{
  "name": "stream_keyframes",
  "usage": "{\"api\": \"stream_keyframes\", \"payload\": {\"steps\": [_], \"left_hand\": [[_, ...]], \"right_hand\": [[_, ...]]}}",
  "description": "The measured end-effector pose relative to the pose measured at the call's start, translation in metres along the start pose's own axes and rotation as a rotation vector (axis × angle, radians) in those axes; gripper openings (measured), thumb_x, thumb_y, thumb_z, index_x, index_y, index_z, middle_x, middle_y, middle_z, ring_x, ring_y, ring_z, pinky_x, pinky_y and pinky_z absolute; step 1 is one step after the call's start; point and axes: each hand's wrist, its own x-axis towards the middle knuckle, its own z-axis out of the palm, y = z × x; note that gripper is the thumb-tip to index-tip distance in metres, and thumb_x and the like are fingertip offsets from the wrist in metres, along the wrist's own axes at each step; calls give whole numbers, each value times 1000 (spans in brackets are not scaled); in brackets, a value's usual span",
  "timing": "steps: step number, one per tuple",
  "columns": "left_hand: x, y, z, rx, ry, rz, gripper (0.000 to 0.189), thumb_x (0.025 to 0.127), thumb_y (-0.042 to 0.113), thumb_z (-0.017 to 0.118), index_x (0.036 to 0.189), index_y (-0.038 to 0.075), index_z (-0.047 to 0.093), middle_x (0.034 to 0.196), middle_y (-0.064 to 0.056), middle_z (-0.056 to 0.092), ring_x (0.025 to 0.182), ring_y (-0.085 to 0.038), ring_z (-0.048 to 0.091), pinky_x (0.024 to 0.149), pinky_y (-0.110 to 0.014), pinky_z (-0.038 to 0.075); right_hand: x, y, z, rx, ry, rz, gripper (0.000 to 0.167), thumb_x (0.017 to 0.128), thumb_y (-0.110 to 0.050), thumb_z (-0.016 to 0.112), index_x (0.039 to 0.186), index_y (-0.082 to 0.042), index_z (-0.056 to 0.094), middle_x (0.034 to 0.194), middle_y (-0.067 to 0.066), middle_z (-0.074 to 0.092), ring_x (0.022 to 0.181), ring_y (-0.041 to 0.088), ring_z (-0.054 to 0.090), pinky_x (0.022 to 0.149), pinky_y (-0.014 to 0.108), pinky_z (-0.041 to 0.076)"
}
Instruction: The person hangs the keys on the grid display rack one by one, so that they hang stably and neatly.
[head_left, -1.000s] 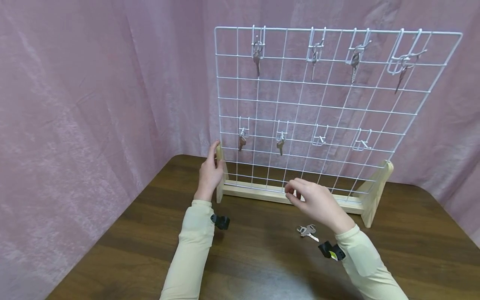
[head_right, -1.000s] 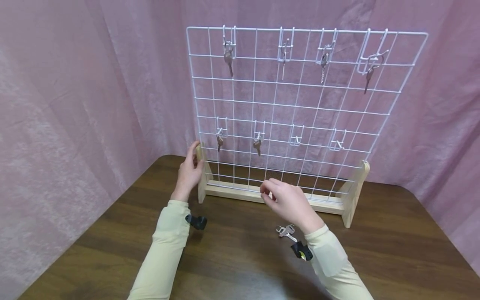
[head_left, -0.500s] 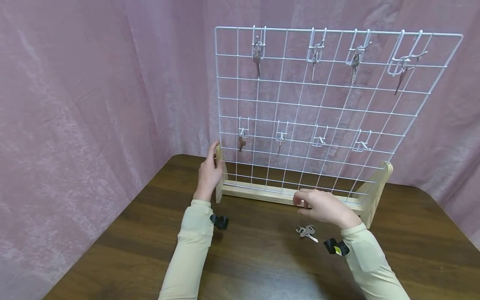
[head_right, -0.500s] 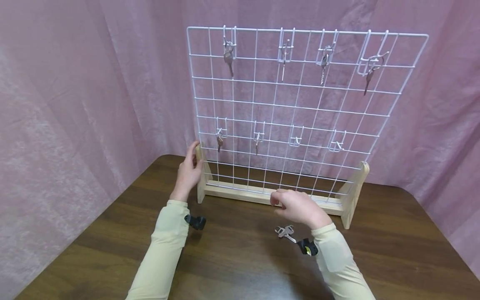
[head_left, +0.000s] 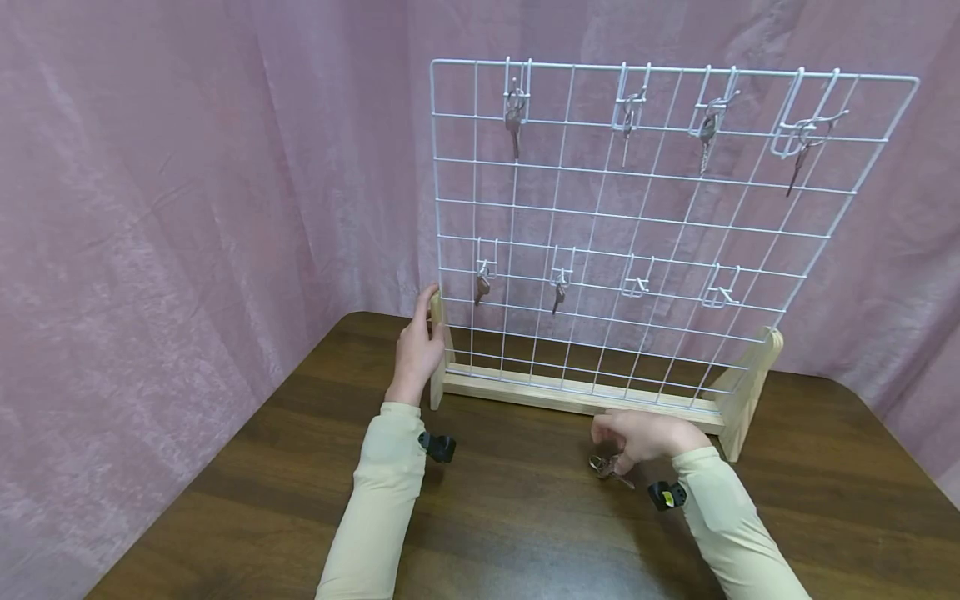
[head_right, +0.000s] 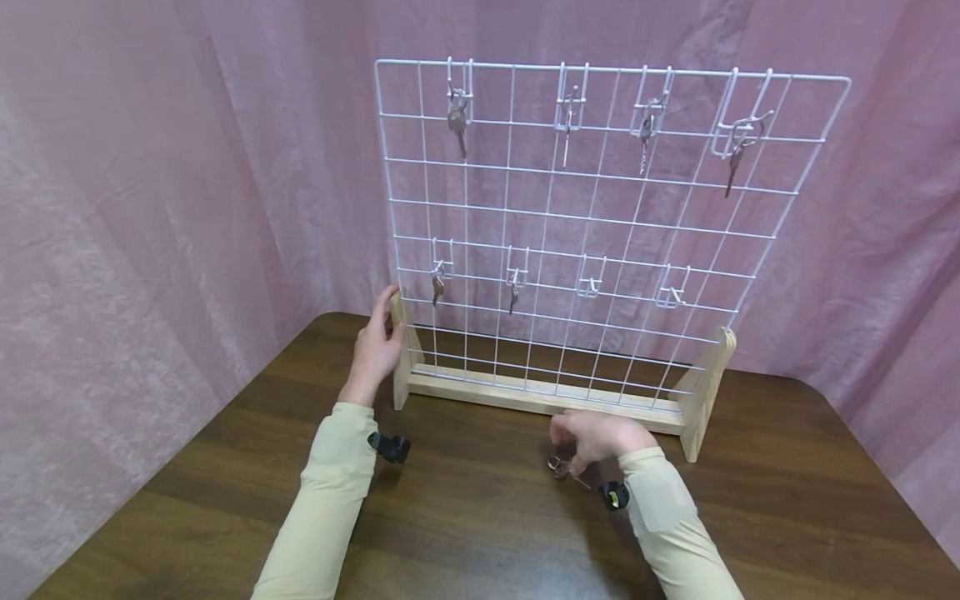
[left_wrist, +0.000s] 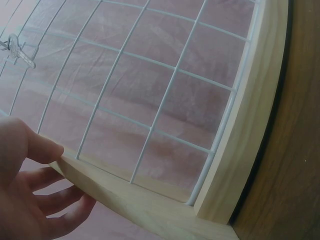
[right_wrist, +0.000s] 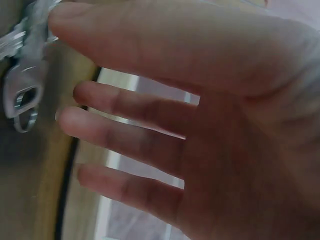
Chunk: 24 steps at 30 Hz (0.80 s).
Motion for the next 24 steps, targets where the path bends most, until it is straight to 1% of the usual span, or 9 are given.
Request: {"api": "stream_keyframes", "payload": {"steps": [2, 6, 12, 20, 22, 24], "left_hand": [[0, 0, 0, 6, 0, -2, 61, 98, 9, 47, 149, 37, 29, 137, -18, 56, 109, -37, 64, 81, -51, 54], [0, -1, 1, 11, 3, -3, 60, 98, 10, 47, 148, 38, 28, 137, -18, 56, 109, -37, 64, 82, -52, 54], [0, 0, 1, 10, 5, -1, 60, 98, 10, 47, 148, 38, 29, 137, -17, 56, 108, -37, 64, 82, -52, 54], [0, 1, 0, 13, 12, 4, 59, 98, 10, 48, 148, 35, 30, 136, -18, 56, 106, -39, 65, 81, -53, 53], [0, 1, 0, 13, 12, 4, 59, 98, 10, 48, 148, 35, 30, 137, -18, 56, 107, -39, 64, 82, -53, 53], [0, 1, 0, 10, 12, 4, 59, 98, 10, 48, 148, 36, 30, 137, -18, 56, 108, -38, 64, 83, -53, 53]], "right_hand": [[2, 3, 3, 6, -19, 20, 38, 65, 0, 79, 97, -8, 58, 85, 3, 57, 75, 10, 48, 65, 23, 41], [6, 8, 7, -15, -38, 23, 35, 65, 2, 79, 89, -10, 57, 84, 1, 56, 75, 9, 49, 66, 23, 41], [9, 15, 10, -3, -54, 0, 29, 66, 3, 76, 81, -10, 55, 75, -1, 56, 67, 4, 46, 61, 20, 39], [9, 17, 10, 7, -75, -28, 24, 69, 2, 74, 79, -8, 55, 72, -2, 54, 64, 0, 43, 59, 17, 38], [9, 17, 11, 17, -77, -21, 23, 70, 2, 74, 78, -8, 56, 71, -3, 54, 64, 1, 44, 59, 17, 38], [9, 17, 10, 1, -75, -31, 22, 71, 1, 74, 78, -8, 56, 71, -4, 53, 64, 0, 43, 59, 17, 37]]}}
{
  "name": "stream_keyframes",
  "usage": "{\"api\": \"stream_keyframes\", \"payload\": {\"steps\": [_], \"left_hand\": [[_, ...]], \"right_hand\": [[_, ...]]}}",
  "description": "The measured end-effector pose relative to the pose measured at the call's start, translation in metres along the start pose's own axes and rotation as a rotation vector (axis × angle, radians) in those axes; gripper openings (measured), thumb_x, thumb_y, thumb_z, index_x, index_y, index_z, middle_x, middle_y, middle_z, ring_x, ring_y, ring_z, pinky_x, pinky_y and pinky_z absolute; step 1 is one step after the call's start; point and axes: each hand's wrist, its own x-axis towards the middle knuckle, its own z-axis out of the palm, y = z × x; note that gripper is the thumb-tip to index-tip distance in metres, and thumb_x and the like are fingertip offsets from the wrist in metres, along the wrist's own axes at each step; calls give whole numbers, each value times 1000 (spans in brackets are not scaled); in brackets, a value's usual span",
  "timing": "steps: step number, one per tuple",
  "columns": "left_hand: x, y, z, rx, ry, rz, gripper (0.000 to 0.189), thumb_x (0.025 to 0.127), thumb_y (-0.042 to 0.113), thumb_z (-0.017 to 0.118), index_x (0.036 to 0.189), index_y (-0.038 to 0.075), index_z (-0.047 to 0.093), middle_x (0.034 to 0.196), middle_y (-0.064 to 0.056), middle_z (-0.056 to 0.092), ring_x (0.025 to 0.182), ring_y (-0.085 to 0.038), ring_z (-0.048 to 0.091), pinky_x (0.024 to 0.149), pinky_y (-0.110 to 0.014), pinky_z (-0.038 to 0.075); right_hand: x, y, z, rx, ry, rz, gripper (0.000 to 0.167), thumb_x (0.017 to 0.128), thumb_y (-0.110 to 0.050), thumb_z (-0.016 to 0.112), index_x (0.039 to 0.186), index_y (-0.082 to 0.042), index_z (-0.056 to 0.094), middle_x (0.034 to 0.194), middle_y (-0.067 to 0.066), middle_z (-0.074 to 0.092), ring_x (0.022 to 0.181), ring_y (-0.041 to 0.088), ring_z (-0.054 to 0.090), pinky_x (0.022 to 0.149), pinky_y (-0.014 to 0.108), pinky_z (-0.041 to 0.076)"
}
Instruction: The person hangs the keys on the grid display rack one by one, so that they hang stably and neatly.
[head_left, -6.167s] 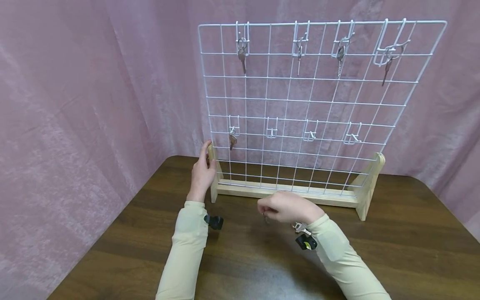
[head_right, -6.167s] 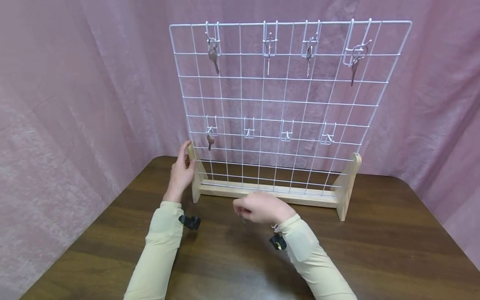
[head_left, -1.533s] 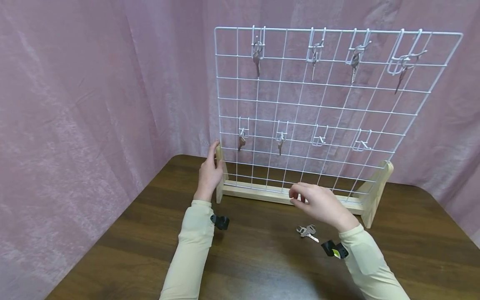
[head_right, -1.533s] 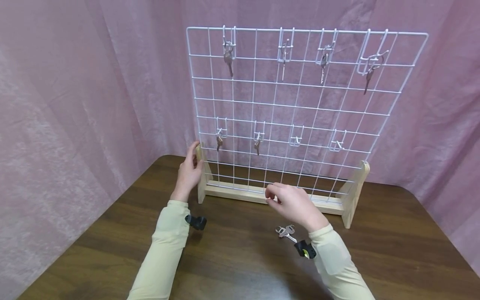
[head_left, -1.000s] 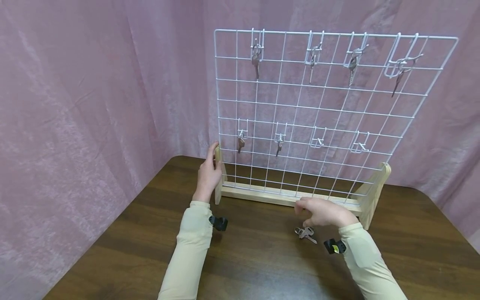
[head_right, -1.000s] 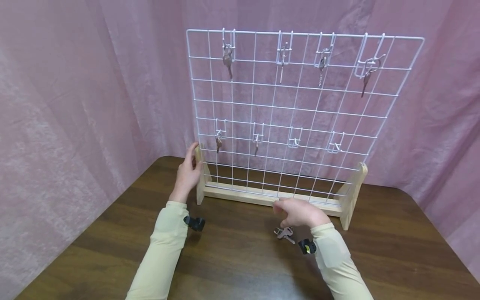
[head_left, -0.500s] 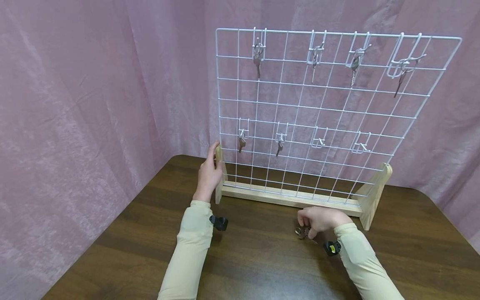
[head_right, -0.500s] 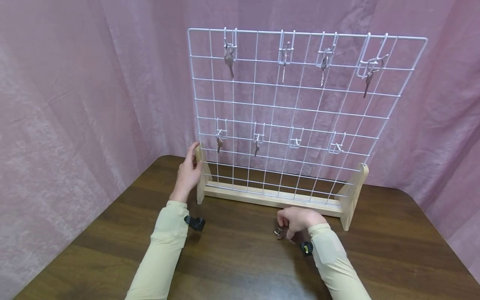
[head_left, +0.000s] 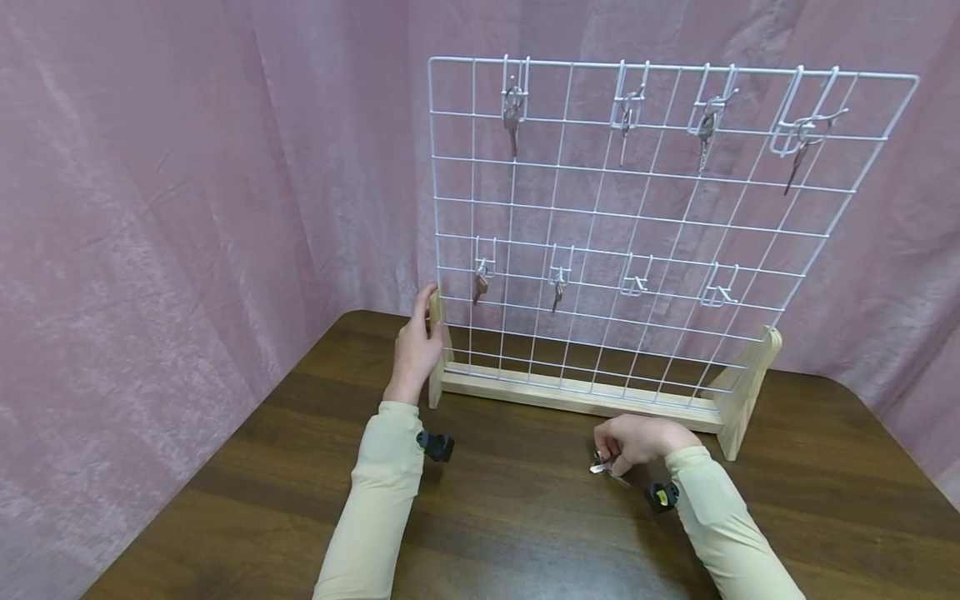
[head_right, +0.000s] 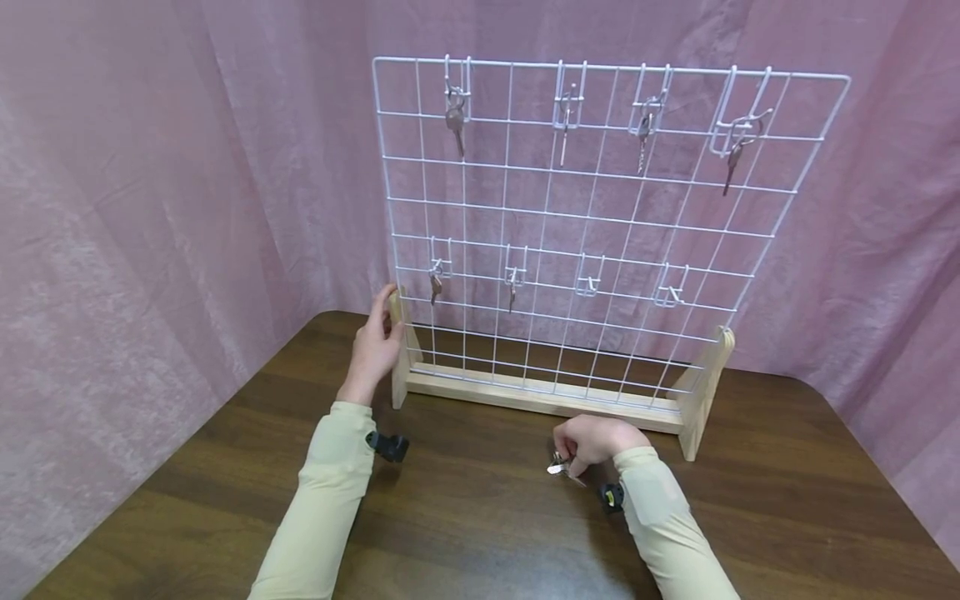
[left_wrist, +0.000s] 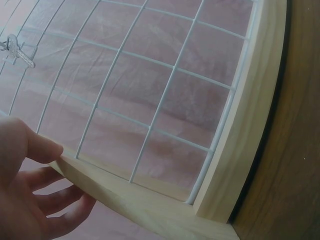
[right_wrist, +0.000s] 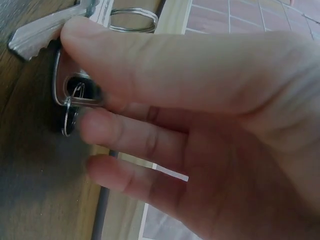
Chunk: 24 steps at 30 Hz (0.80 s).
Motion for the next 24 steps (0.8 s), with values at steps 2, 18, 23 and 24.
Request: {"api": "stream_keyframes", "payload": {"steps": [2, 18, 23, 24], "left_hand": [[0, 0, 0, -1, -1, 1, 59, 98, 10, 48, 148, 36, 30, 137, -19, 56, 108, -38, 64, 83, -52, 53], [-2, 1, -1, -6, 3, 4, 59, 98, 9, 48, 148, 34, 30, 134, -19, 57, 105, -39, 65, 79, -53, 54], [-2, 1, -1, -6, -1, 3, 60, 97, 9, 49, 148, 35, 30, 135, -19, 57, 107, -38, 64, 80, -53, 54], [-2, 1, -1, -5, 0, 2, 60, 97, 9, 49, 148, 36, 30, 135, -19, 57, 107, -38, 64, 80, -53, 54]], "right_hand": [[0, 0, 0, -7, 0, 2, 20, 71, 0, 74, 77, -9, 57, 70, -6, 52, 63, 0, 42, 58, 17, 36], [0, -2, 1, -21, -30, 5, 16, 77, -3, 69, 73, -12, 57, 67, -11, 51, 61, -1, 43, 57, 17, 36], [-2, -2, -2, -24, 4, -16, 16, 77, -1, 64, 75, -14, 55, 66, -11, 51, 60, -1, 45, 57, 17, 37], [-2, -2, -3, -9, 8, -21, 16, 77, 1, 62, 76, -13, 54, 65, -10, 51, 59, 0, 47, 57, 17, 37]]}}
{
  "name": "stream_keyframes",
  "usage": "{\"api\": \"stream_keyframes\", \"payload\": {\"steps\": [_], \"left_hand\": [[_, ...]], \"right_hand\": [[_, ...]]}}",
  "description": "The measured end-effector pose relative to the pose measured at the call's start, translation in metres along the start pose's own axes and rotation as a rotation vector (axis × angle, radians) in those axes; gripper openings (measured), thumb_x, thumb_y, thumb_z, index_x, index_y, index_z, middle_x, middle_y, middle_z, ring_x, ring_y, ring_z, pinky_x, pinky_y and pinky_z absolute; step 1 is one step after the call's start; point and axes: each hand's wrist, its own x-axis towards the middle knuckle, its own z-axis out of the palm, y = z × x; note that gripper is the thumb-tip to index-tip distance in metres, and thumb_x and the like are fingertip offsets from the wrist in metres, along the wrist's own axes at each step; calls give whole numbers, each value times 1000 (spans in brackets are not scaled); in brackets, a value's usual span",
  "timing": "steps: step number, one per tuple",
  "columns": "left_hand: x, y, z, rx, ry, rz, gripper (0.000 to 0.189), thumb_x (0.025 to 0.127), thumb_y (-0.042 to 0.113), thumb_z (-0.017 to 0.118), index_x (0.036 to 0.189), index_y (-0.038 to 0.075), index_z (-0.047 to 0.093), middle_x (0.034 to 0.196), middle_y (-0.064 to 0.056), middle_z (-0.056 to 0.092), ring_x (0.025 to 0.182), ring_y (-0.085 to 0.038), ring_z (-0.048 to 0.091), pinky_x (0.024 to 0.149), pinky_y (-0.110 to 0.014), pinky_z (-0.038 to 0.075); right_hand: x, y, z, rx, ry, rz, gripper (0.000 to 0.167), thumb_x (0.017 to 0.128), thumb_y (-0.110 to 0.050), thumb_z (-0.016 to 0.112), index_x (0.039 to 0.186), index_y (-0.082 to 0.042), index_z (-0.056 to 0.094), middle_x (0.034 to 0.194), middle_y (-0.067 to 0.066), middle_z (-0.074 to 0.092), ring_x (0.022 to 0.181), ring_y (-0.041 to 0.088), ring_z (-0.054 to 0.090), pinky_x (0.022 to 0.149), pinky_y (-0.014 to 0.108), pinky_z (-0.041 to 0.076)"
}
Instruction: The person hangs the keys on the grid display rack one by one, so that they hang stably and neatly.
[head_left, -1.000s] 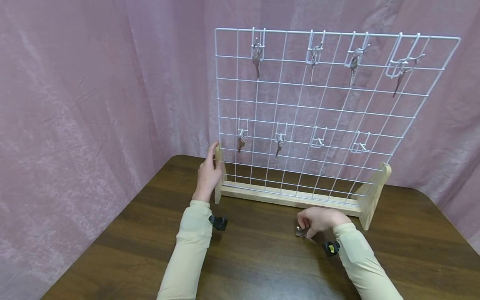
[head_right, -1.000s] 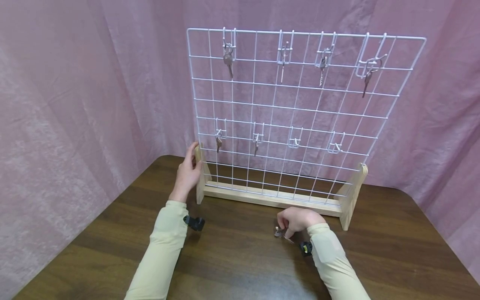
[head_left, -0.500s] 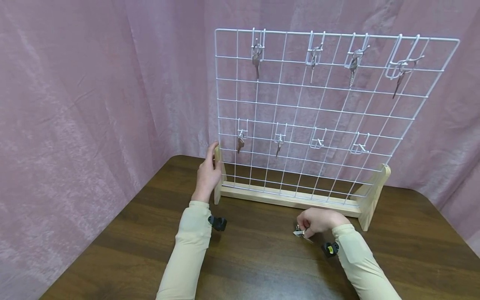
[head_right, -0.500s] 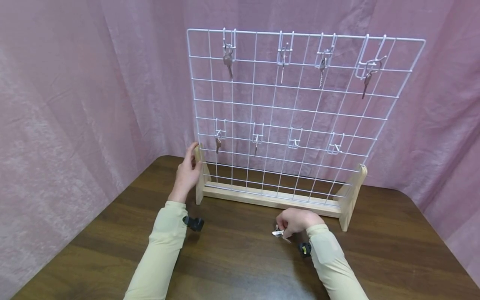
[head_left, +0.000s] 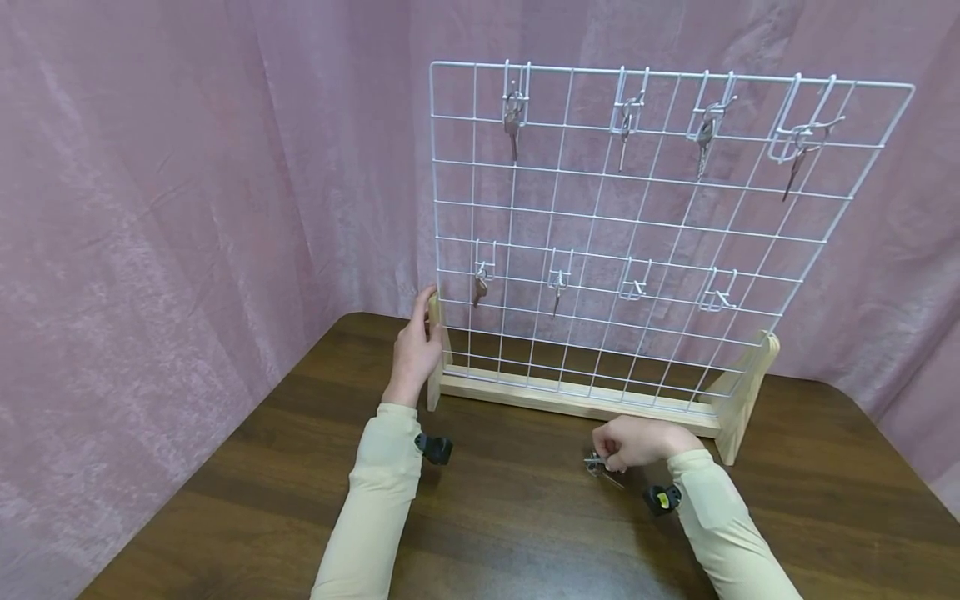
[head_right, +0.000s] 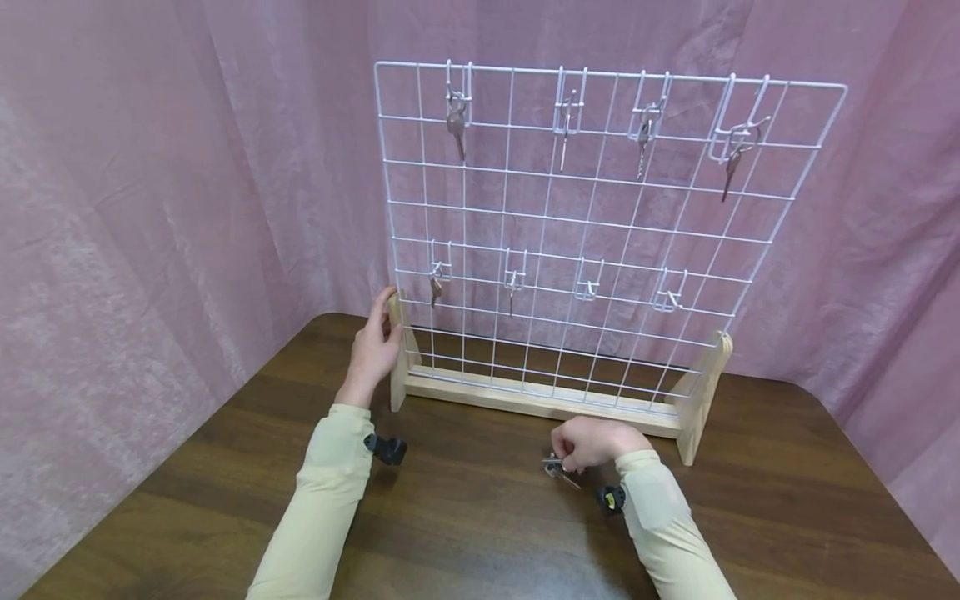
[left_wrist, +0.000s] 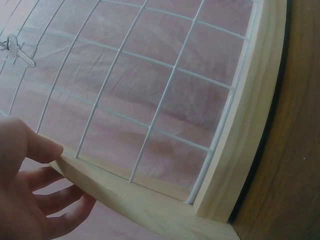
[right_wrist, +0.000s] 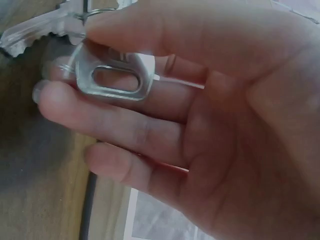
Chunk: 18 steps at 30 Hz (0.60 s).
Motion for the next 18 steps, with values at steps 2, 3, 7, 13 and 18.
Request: {"api": "stream_keyframes", "payload": {"steps": [2, 3, 7, 13, 18], "left_hand": [[0, 0, 0, -1, -2, -4, 61, 97, 9, 48, 147, 37, 29, 135, -19, 57, 107, -38, 64, 80, -53, 54], [0, 0, 0, -2, -3, -6, 61, 97, 9, 48, 147, 37, 29, 136, -18, 57, 107, -38, 64, 80, -53, 54], [1, 1, 0, -4, -8, -7, 61, 97, 9, 48, 148, 37, 29, 137, -18, 56, 107, -38, 64, 80, -53, 54], [0, 0, 1, 0, -9, -1, 60, 98, 11, 48, 148, 36, 29, 138, -18, 55, 106, -39, 65, 78, -52, 54], [1, -1, 1, 5, -5, -4, 60, 98, 10, 48, 148, 36, 29, 137, -19, 56, 109, -38, 64, 81, -53, 54]], "right_hand": [[-1, 0, -1, 42, 1, -6, 17, 76, 3, 60, 77, -12, 53, 64, -9, 52, 57, 2, 50, 56, 17, 38], [-1, 0, -1, 62, -1, -6, 17, 76, 4, 59, 78, -11, 53, 63, -8, 52, 56, 3, 52, 55, 17, 38], [-2, 1, -3, 66, 14, -37, 17, 76, 7, 58, 79, -9, 54, 66, -9, 52, 59, 2, 49, 56, 17, 39], [-6, 1, -9, -23, 82, -81, 18, 76, 8, 59, 80, -10, 59, 69, -6, 56, 62, -2, 46, 58, 18, 41], [-10, 1, -15, -14, 112, -90, 17, 80, 9, 60, 84, -7, 64, 65, 1, 61, 58, 1, 51, 56, 18, 43]]}}
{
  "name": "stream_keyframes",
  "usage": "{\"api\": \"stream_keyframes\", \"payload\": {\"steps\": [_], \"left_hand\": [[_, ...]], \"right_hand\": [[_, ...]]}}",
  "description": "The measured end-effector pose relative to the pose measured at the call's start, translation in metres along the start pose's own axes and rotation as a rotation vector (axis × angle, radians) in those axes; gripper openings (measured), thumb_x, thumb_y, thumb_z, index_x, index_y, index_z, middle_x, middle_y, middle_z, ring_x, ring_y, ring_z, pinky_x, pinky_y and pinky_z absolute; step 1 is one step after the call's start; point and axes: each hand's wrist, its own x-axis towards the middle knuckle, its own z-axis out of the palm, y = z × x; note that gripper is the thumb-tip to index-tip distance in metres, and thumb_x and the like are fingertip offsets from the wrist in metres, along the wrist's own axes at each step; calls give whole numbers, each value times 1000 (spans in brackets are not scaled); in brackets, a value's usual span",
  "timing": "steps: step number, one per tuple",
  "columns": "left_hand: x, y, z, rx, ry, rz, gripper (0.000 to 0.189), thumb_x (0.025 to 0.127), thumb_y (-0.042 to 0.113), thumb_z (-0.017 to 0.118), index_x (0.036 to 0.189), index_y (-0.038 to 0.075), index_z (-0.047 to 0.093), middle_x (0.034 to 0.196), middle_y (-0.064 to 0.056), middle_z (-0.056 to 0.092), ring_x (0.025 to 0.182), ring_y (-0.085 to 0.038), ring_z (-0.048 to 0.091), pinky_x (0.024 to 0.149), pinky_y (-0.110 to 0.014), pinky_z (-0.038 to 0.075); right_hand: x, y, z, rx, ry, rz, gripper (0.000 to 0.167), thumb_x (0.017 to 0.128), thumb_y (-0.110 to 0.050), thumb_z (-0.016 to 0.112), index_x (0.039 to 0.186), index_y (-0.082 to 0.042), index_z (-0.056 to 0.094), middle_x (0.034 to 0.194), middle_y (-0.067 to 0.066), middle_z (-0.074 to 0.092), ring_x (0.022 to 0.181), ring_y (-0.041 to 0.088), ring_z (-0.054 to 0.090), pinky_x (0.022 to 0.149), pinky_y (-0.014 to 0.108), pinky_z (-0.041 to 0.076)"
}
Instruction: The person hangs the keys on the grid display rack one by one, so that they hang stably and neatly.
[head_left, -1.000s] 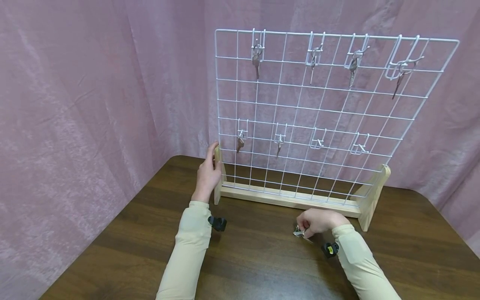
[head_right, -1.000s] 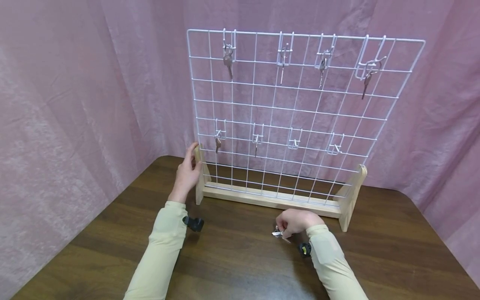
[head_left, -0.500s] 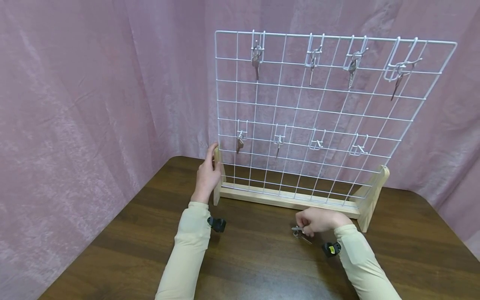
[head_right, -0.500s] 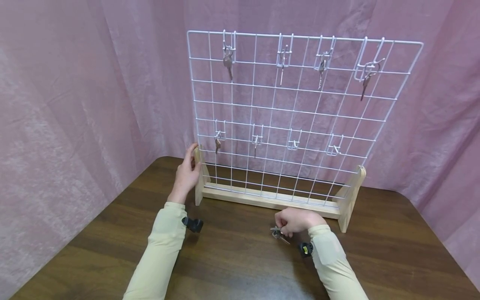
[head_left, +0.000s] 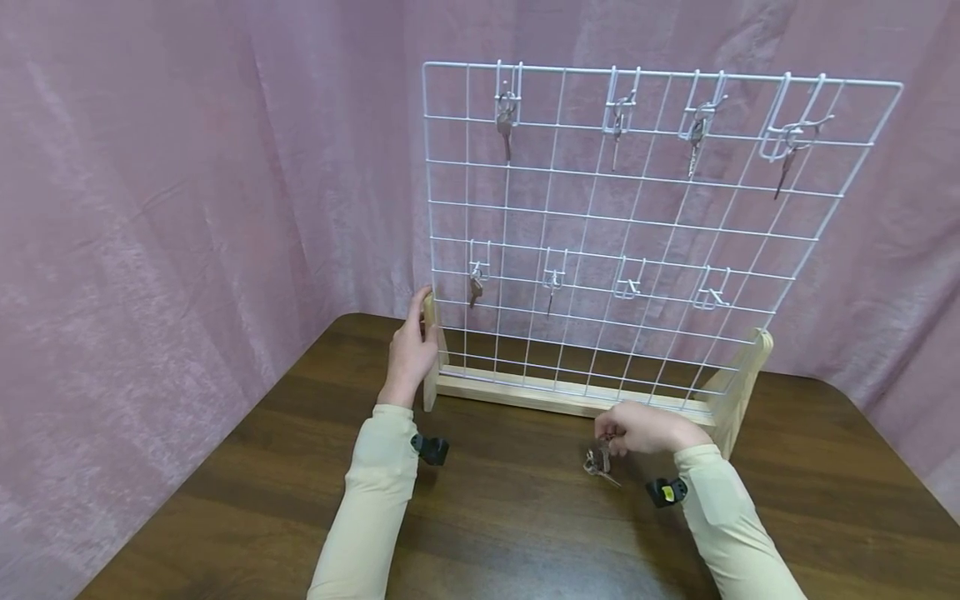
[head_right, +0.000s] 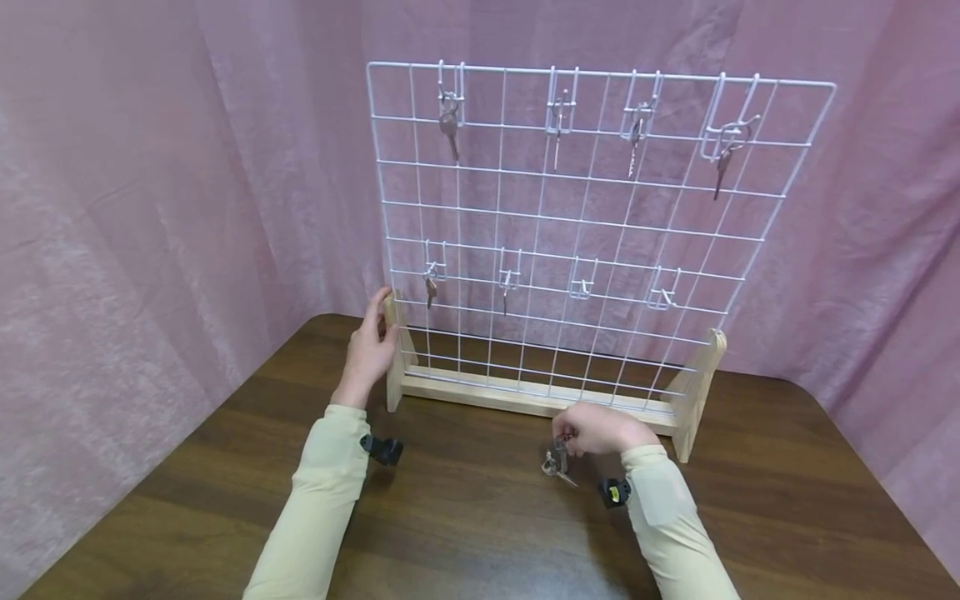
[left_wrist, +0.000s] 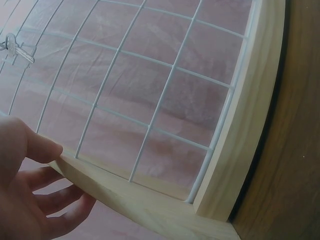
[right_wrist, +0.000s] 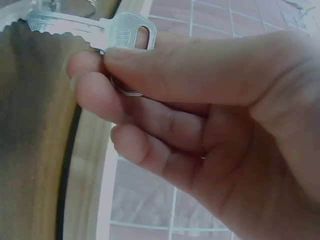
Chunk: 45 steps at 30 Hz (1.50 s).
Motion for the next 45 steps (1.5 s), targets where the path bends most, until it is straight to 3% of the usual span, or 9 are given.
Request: {"api": "stream_keyframes", "payload": {"steps": [6, 13, 19, 24, 33, 39, 45], "left_hand": [[0, -2, 1, 0, 2, -1, 60, 97, 10, 48, 148, 36, 30, 135, -18, 58, 107, -38, 64, 80, -52, 54], [1, -1, 1, 18, -1, -4, 60, 98, 11, 47, 149, 37, 28, 134, -18, 58, 103, -36, 66, 77, -50, 54], [1, 0, 0, 11, -9, -10, 60, 99, 12, 46, 149, 37, 27, 136, -19, 57, 106, -37, 65, 79, -51, 55], [1, -1, 1, 16, -12, -11, 59, 99, 12, 46, 150, 36, 26, 136, -20, 56, 106, -38, 65, 79, -51, 55], [2, 1, 1, 13, -16, -10, 60, 99, 12, 46, 150, 37, 26, 137, -20, 55, 107, -38, 65, 79, -52, 55], [1, 3, 0, 6, -11, -10, 60, 99, 12, 46, 149, 38, 26, 137, -20, 56, 108, -38, 65, 79, -53, 55], [1, 0, 1, 1, -15, -12, 60, 99, 13, 46, 149, 39, 26, 139, -19, 54, 107, -38, 65, 80, -52, 55]], "right_hand": [[-5, 1, -8, -30, 83, -64, 22, 84, 14, 52, 89, -4, 65, 69, 0, 65, 63, 0, 55, 59, 18, 46], [-11, 2, -14, 7, 168, -109, 42, 74, 24, 38, 87, -8, 62, 69, 3, 64, 62, 8, 61, 61, 19, 48], [-12, 1, -19, 26, 205, -75, 20, 90, 11, 51, 97, -5, 61, 71, 1, 67, 60, 0, 57, 57, 19, 46], [-11, 1, -21, 6, 244, -62, 11, 92, 4, 57, 95, -6, 58, 72, 0, 70, 57, -4, 53, 55, 18, 44], [-11, -1, -23, -80, 342, -78, 13, 91, -2, 63, 89, -11, 53, 69, -5, 69, 58, -5, 50, 57, 18, 43], [-12, -1, -25, -121, 361, -63, 15, 88, -5, 67, 86, -13, 55, 78, -4, 71, 66, -4, 54, 60, 19, 44], [-13, -2, -25, -152, 369, -54, 14, 88, -8, 68, 84, -15, 57, 76, -8, 67, 70, -2, 56, 61, 21, 44]]}}
